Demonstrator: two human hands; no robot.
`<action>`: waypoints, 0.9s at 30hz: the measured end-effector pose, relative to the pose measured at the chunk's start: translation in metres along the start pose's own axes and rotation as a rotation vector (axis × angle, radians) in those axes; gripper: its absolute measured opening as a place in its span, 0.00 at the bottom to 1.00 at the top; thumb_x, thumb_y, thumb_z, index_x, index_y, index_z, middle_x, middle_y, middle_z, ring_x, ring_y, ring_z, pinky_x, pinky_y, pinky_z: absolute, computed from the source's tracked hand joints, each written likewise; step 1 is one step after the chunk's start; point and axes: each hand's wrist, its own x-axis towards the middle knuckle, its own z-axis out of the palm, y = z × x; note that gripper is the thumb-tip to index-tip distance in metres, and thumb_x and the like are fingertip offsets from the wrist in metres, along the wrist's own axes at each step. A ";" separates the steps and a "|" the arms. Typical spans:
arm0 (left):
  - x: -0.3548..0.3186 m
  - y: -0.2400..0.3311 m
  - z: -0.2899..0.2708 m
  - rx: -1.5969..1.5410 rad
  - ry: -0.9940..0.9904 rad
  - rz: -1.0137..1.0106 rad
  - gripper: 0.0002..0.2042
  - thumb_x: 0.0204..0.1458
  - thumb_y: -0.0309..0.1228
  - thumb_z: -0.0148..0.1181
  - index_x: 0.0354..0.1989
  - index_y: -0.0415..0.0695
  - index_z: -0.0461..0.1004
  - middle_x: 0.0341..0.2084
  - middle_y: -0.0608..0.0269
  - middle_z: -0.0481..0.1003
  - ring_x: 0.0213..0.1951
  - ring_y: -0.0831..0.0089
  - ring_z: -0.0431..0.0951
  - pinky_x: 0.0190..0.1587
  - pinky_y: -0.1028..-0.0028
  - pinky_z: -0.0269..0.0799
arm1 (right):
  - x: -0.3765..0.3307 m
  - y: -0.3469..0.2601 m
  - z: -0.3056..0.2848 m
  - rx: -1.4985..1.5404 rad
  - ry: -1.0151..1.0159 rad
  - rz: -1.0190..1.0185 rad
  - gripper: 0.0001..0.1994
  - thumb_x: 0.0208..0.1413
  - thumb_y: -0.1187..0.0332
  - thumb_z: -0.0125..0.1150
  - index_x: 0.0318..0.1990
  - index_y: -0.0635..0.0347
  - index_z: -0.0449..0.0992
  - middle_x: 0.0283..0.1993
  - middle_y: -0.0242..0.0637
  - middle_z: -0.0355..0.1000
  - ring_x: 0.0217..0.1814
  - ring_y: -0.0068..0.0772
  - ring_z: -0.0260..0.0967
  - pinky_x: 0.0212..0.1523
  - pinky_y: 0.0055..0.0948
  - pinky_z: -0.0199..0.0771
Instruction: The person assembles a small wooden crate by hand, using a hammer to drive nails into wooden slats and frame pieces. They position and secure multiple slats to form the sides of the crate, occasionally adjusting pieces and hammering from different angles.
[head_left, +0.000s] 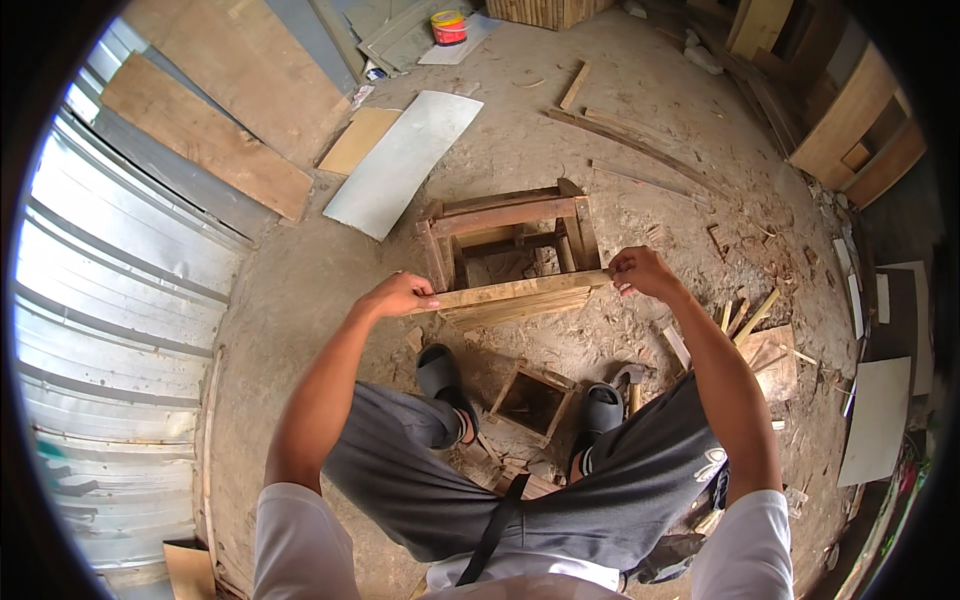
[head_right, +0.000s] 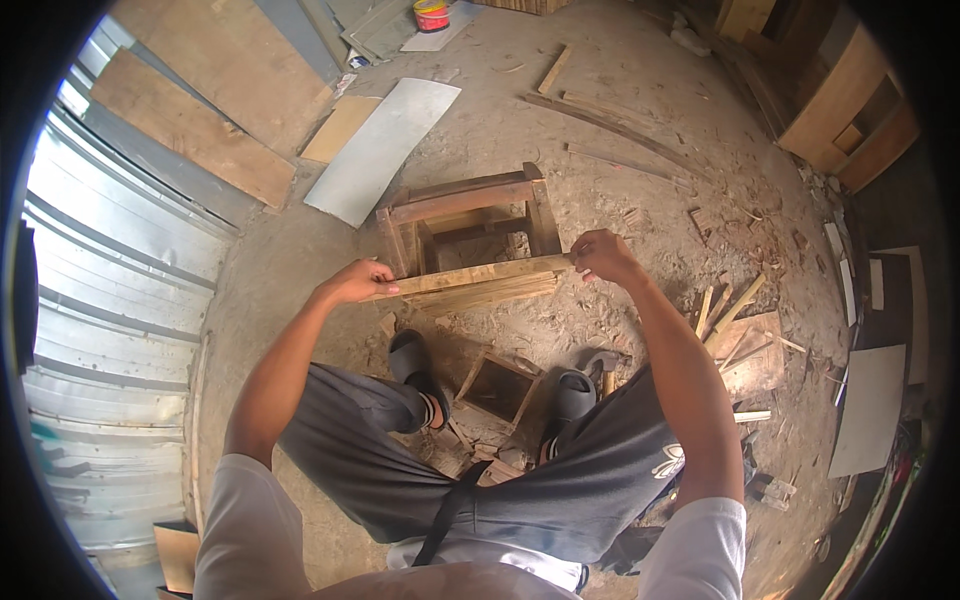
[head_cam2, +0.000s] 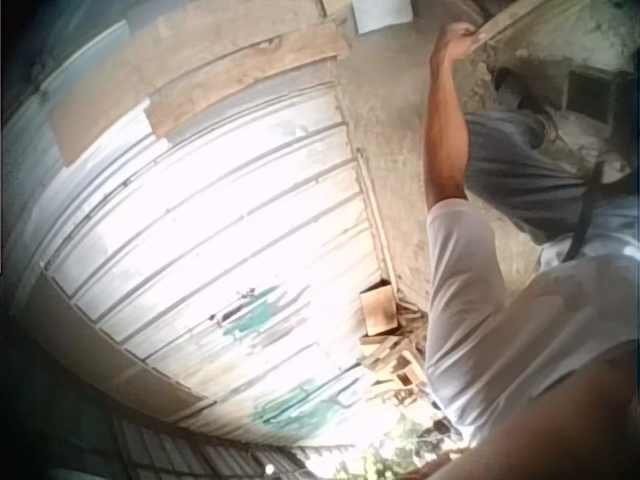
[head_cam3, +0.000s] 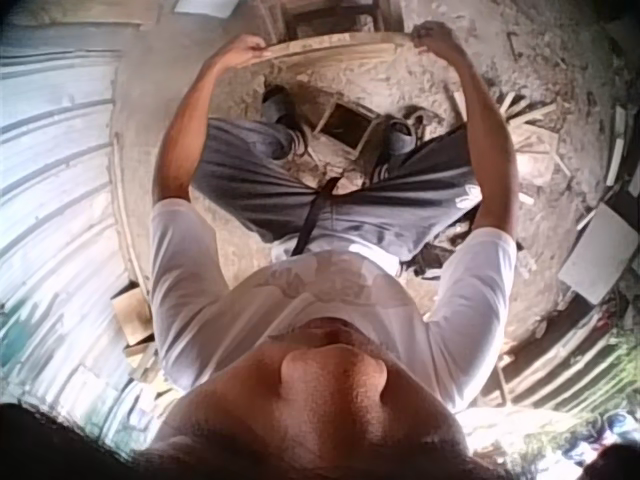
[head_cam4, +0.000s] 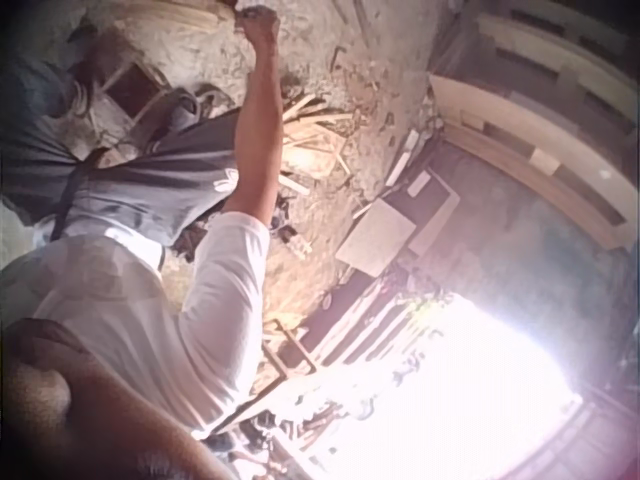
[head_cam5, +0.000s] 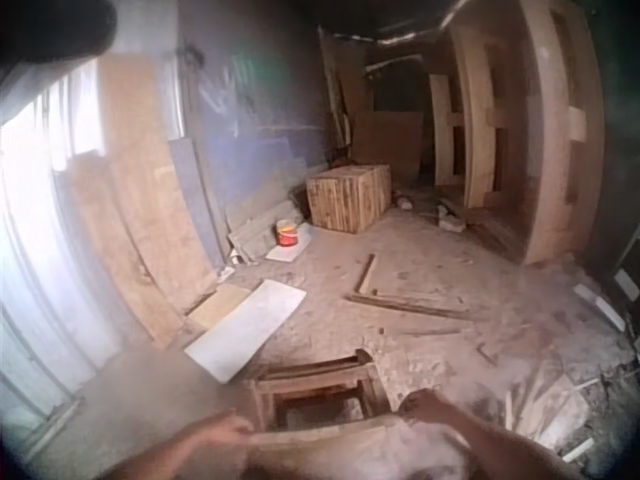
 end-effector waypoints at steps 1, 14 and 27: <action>0.000 0.001 0.000 0.027 0.001 0.020 0.16 0.53 0.45 0.65 0.40 0.45 0.79 0.35 0.58 0.78 0.40 0.67 0.76 0.45 0.66 0.69 | -0.001 -0.001 0.000 -0.010 0.001 0.013 0.12 0.46 0.77 0.63 0.41 0.68 0.77 0.36 0.43 0.78 0.37 0.32 0.79 0.32 0.27 0.84; -0.001 0.000 0.002 -0.115 -0.111 0.000 0.13 0.58 0.38 0.61 0.41 0.40 0.77 0.29 0.61 0.80 0.32 0.74 0.77 0.37 0.68 0.70 | -0.005 -0.004 0.001 -0.043 -0.023 0.041 0.12 0.49 0.77 0.62 0.42 0.69 0.76 0.34 0.45 0.77 0.34 0.31 0.78 0.31 0.28 0.84; 0.000 -0.004 0.001 -0.063 -0.111 0.044 0.12 0.56 0.35 0.62 0.42 0.40 0.78 0.28 0.62 0.81 0.33 0.73 0.77 0.39 0.68 0.69 | -0.007 -0.003 0.005 -0.141 -0.090 0.009 0.09 0.53 0.76 0.61 0.42 0.68 0.76 0.33 0.41 0.75 0.35 0.30 0.76 0.31 0.28 0.84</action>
